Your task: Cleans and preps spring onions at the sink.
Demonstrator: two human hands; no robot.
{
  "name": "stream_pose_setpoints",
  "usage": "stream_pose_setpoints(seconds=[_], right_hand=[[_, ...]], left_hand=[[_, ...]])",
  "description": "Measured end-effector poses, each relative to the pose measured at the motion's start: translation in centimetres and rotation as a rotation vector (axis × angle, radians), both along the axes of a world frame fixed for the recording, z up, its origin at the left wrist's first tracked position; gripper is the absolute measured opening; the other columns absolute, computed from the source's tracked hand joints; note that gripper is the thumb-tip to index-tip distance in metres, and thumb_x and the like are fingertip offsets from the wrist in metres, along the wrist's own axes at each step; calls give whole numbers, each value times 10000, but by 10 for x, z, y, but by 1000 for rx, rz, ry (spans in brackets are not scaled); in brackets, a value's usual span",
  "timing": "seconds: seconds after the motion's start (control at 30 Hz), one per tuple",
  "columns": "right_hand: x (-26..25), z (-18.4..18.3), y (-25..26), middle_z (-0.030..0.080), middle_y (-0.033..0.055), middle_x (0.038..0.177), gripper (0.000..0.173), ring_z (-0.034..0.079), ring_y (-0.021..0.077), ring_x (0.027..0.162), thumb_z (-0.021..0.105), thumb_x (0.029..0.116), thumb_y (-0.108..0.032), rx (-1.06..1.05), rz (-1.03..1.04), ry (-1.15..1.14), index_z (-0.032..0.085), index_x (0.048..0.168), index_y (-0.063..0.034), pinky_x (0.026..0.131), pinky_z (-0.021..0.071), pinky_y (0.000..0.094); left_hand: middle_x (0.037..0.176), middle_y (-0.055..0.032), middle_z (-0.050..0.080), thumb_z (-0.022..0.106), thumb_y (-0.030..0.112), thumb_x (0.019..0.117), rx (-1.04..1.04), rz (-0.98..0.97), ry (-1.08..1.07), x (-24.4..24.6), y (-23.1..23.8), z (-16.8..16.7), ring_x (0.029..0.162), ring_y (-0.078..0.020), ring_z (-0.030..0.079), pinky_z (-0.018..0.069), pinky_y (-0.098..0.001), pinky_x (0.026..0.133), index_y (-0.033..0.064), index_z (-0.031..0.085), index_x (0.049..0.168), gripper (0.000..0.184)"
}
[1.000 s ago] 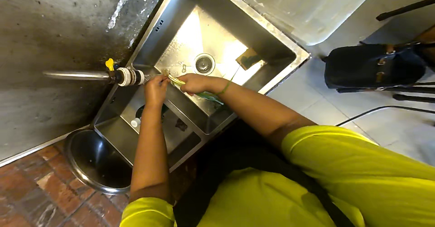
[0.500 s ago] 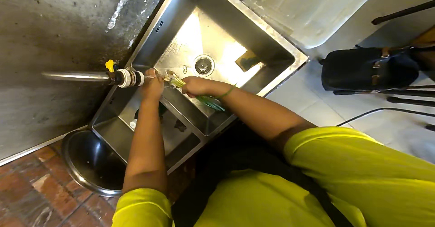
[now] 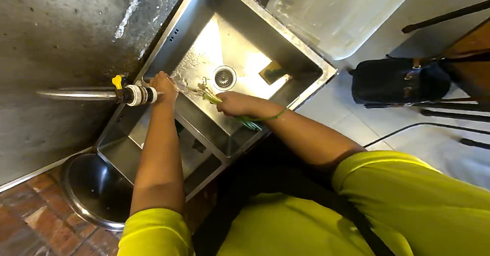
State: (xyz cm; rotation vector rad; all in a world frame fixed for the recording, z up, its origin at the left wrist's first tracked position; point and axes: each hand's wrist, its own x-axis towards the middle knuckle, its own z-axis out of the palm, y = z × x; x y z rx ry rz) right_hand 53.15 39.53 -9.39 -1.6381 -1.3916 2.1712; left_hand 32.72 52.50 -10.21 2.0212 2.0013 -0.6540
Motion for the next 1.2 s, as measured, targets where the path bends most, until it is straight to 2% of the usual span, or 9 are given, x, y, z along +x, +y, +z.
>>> stream_pose_setpoints(seconds=[0.2, 0.3, 0.4, 0.53, 0.77, 0.9, 0.97, 1.07, 1.2], right_hand=[[-1, -11, 20, 648, 79, 793, 263, 573, 162, 660, 552, 1054, -221, -57, -102, 84, 630, 1248, -62, 665, 493, 373], [2, -16, 27, 646, 64, 796, 300, 572, 146, 665, 536, 1075, -286, -71, -136, 158, 629, 1260, -69, 677, 495, 356], [7, -24, 30, 655, 49, 780, 376, 556, 120, 626, 521, 1081, -343, -100, -158, 223, 603, 1381, -131, 638, 481, 315], [8, -26, 30, 663, 40, 745, 361, 496, 76, 520, 521, 1073, -345, -120, -147, 272, 618, 1360, -148, 502, 396, 241], [4, -19, 32, 638, 41, 725, 324, 493, 84, 529, 548, 1059, -235, -107, -90, 260, 628, 1363, -155, 519, 403, 249], [0, -26, 32, 640, 51, 732, 209, 549, 134, 605, 583, 1020, -177, -52, -62, 172, 681, 1184, -92, 611, 465, 340], [-6, -27, 31, 629, 43, 702, 152, 551, 130, 595, 591, 1009, -170, -33, -51, 139, 681, 1094, -82, 601, 460, 342], [-8, -22, 33, 615, 50, 708, 158, 541, 141, 605, 575, 1023, -171, -35, -30, 116, 670, 1097, -68, 615, 457, 352], [-3, -19, 33, 607, 52, 713, 237, 542, 141, 592, 547, 1030, -181, -50, 9, 97, 674, 1210, -93, 604, 476, 353]], left_hand=[[1287, -197, 647, 557, 98, 991, -77, 19, -429, 14, -13, 2, 1243, -379, 589, 455, -581, 1063, 59, 599, 1379, 392], [1274, -167, 659, 583, 100, 998, 5, -16, -518, 15, -30, 14, 1276, -352, 560, 423, -524, 1110, 76, 668, 1307, 321], [1355, -152, 628, 658, 174, 986, -35, -63, -573, 9, -42, 19, 1373, -364, 479, 349, -548, 1171, 132, 715, 1280, 302], [1389, -117, 625, 685, 236, 983, 30, -228, -490, 7, -51, 13, 1434, -394, 419, 166, -686, 1204, 206, 770, 1203, 237], [1268, -94, 688, 677, 177, 979, 139, -426, -532, 3, -52, 8, 1399, -391, 466, 149, -706, 1205, 121, 786, 1052, 142], [1304, -107, 667, 698, 195, 965, 62, -377, -495, -1, -49, 10, 1424, -399, 428, 141, -712, 1199, 102, 768, 1047, 142], [1329, -164, 644, 653, 165, 991, 2, -430, -407, 5, -50, 8, 1429, -415, 423, 152, -687, 1215, 27, 731, 1125, 207], [1368, -248, 582, 539, 162, 1026, -23, -476, -309, 6, -52, -2, 1408, -431, 441, 200, -600, 1240, -45, 642, 1230, 309], [1388, -314, 536, 525, 194, 1025, 11, -327, -169, -17, -36, -19, 1381, -464, 454, 270, -589, 1211, -105, 573, 1287, 400]])
